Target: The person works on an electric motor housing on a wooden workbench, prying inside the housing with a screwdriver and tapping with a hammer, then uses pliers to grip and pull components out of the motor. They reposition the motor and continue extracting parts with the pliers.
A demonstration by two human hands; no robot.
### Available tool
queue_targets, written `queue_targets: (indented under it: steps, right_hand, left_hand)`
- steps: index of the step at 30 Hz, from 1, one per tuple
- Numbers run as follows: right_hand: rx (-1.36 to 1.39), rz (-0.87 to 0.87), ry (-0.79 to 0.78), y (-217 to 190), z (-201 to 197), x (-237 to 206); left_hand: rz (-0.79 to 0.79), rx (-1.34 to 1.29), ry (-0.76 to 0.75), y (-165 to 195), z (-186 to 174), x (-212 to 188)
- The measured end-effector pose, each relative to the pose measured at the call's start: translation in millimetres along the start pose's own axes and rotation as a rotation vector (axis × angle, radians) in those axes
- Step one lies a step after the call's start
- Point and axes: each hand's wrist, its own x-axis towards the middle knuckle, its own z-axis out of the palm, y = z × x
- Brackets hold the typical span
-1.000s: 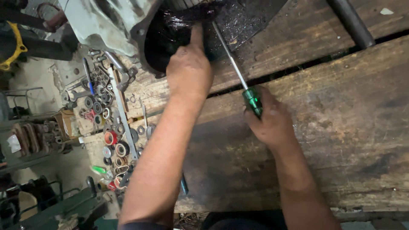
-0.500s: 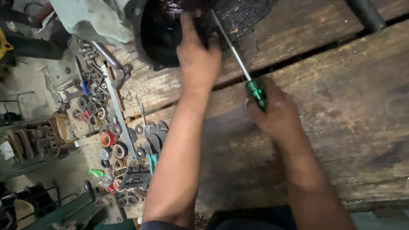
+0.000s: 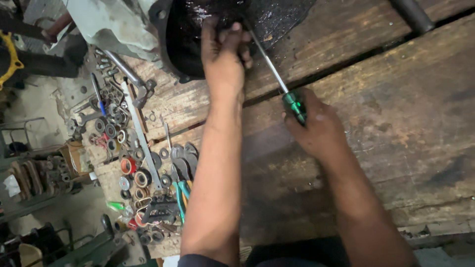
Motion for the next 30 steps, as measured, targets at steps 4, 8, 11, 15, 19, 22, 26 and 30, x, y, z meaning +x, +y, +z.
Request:
queue_targets:
  steps: [4,8,11,15,19,22,26,30]
  right_hand:
    - [0.028,0.011,-0.013,1.5,0.4,-1.3]
    - [0.004,0.028,-0.04,4.5,1.7,-1.8]
    - [-0.018,0.022,-0.044,5.1,2.6,-1.2]
    - [-0.016,0.062,-0.042,2.9,1.8,-0.8]
    - [-0.022,0.039,-0.027,1.0,0.6,-1.8]
    - [-0.006,0.039,-0.023,1.7,2.2,-1.9]
    - [0.005,0.047,-0.028,2.6,2.2,-0.2]
    - [0.092,-0.058,-0.052,-1.1,-11.0,-2.8]
  left_hand:
    - [0.194,0.382,-0.008,-15.2,4.5,-14.9]
    - [0.442,0.403,0.149,-23.3,16.7,-30.8]
    - [0.836,0.654,0.248,-14.4,18.8,-21.1]
    - [0.746,0.789,0.238,0.1,18.8,-12.8]
    - [0.693,0.849,0.182,9.1,18.5,-16.7]
    - [0.65,0.884,0.2,8.2,19.2,-18.8]
    - [0.726,0.902,0.258,-5.2,18.7,-16.4]
    - [0.743,0.899,0.246,-17.2,8.1,-11.2]
